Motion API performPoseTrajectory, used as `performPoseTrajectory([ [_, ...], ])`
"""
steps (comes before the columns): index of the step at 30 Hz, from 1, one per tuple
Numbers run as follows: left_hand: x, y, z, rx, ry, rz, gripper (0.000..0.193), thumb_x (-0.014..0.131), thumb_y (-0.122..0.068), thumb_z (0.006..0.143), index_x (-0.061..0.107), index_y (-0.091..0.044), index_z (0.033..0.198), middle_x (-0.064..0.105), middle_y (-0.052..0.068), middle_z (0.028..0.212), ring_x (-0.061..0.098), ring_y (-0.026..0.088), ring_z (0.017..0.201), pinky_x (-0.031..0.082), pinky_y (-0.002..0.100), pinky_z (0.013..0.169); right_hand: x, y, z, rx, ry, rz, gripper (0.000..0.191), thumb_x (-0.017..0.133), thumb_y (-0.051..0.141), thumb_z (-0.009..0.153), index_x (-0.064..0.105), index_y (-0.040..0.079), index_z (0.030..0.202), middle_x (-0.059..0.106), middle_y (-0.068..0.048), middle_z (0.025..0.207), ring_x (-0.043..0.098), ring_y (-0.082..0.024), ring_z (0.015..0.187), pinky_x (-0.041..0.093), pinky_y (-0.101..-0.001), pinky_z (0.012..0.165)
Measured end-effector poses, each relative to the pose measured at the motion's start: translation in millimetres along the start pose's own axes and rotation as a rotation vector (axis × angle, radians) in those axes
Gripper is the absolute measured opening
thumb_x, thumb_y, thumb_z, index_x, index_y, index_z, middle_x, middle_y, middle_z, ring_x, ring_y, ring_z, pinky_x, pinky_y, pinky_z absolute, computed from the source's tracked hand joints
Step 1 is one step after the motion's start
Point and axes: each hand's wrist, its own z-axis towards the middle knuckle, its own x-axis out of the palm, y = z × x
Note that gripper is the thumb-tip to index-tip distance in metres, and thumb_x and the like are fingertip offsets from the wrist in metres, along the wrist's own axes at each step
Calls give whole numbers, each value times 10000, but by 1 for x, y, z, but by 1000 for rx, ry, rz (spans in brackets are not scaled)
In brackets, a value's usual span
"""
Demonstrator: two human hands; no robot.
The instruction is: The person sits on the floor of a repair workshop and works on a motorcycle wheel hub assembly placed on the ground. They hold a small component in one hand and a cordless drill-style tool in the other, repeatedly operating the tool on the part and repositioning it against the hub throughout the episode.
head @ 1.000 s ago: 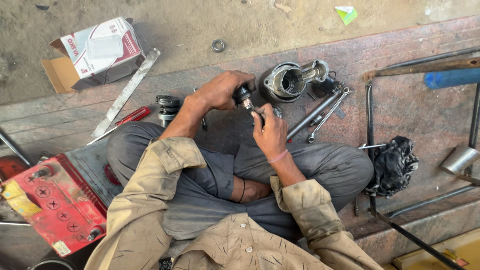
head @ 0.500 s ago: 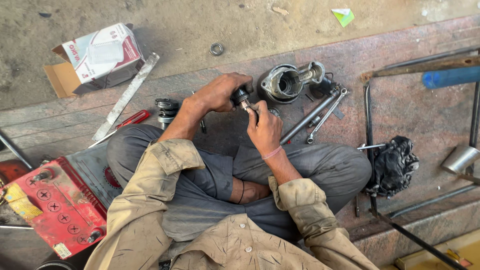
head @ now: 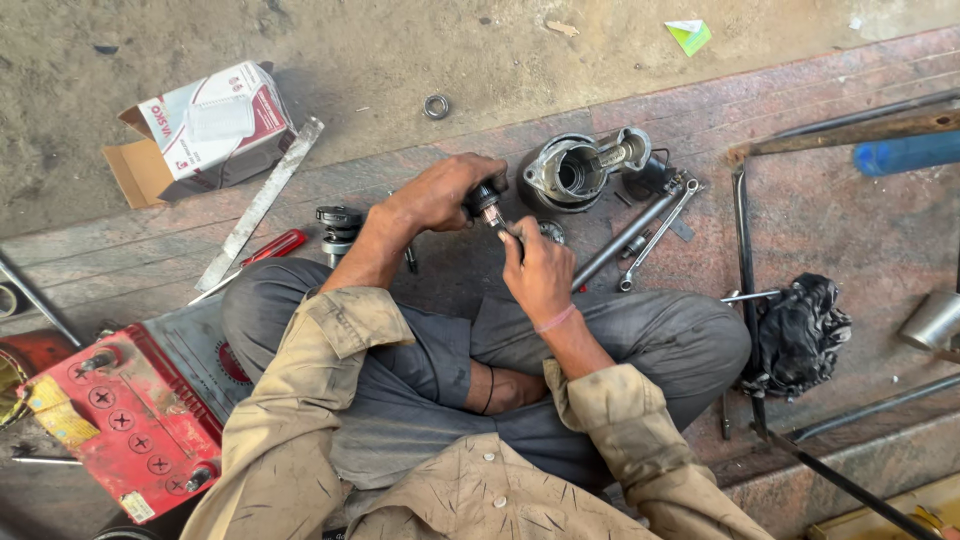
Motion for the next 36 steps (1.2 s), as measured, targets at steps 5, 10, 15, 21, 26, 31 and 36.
performPoseTrajectory([
  [5, 1, 2, 0, -120, 124, 36, 627, 761, 73, 605, 622, 12, 1214, 701, 197, 1207, 617, 436, 1212, 529, 465, 975, 3, -3, 2, -11, -7, 17, 123, 704, 152, 973, 598, 90, 987, 709, -117, 745, 695, -362, 657, 488, -491, 577],
  [10, 2, 2, 0, -35, 33, 40, 805, 736, 105, 525, 584, 31, 1312, 673, 223, 1239, 601, 452, 1197, 518, 474, 970, 3, -4, 2, -41, -27, 5, 138, 705, 163, 972, 590, 87, 969, 700, -121, 735, 692, -363, 656, 488, -483, 571],
  [15, 0, -1, 2, -59, 60, 58, 807, 748, 110, 503, 589, 23, 1290, 668, 215, 1233, 603, 446, 1175, 522, 480, 951, 7, -1, 6, 1, -32, -10, 144, 707, 174, 978, 595, 85, 962, 690, -120, 702, 685, -356, 629, 475, -483, 563],
  [21, -3, -11, 2, -93, 85, 189, 760, 743, 110, 556, 596, -33, 1288, 690, 139, 1228, 629, 420, 1147, 542, 502, 880, -8, -2, 0, 66, -23, 86, 168, 712, 203, 987, 620, 65, 960, 686, -124, 709, 692, -345, 638, 465, -448, 546],
  [26, -8, -11, -1, -86, 84, 203, 729, 769, 40, 537, 608, -41, 1243, 689, 132, 1183, 639, 408, 1118, 538, 499, 880, -6, -1, 7, 88, -13, 121, 172, 706, 200, 990, 622, 50, 977, 667, -116, 696, 667, -338, 603, 433, -433, 525],
  [31, -11, -12, -1, -25, 50, 183, 637, 793, 1, 524, 663, -46, 1146, 701, 128, 1138, 655, 399, 1064, 540, 499, 852, -8, -1, 7, 97, 30, 141, 161, 702, 202, 994, 621, 62, 983, 651, -103, 666, 649, -318, 564, 428, -429, 525],
  [36, -10, -11, 1, -129, 104, 177, 596, 786, 12, 538, 664, -43, 1118, 702, 116, 1101, 658, 401, 1047, 540, 497, 826, -10, 0, 6, 73, 29, 102, 163, 709, 201, 988, 615, 71, 958, 643, -110, 646, 658, -328, 577, 426, -441, 519],
])
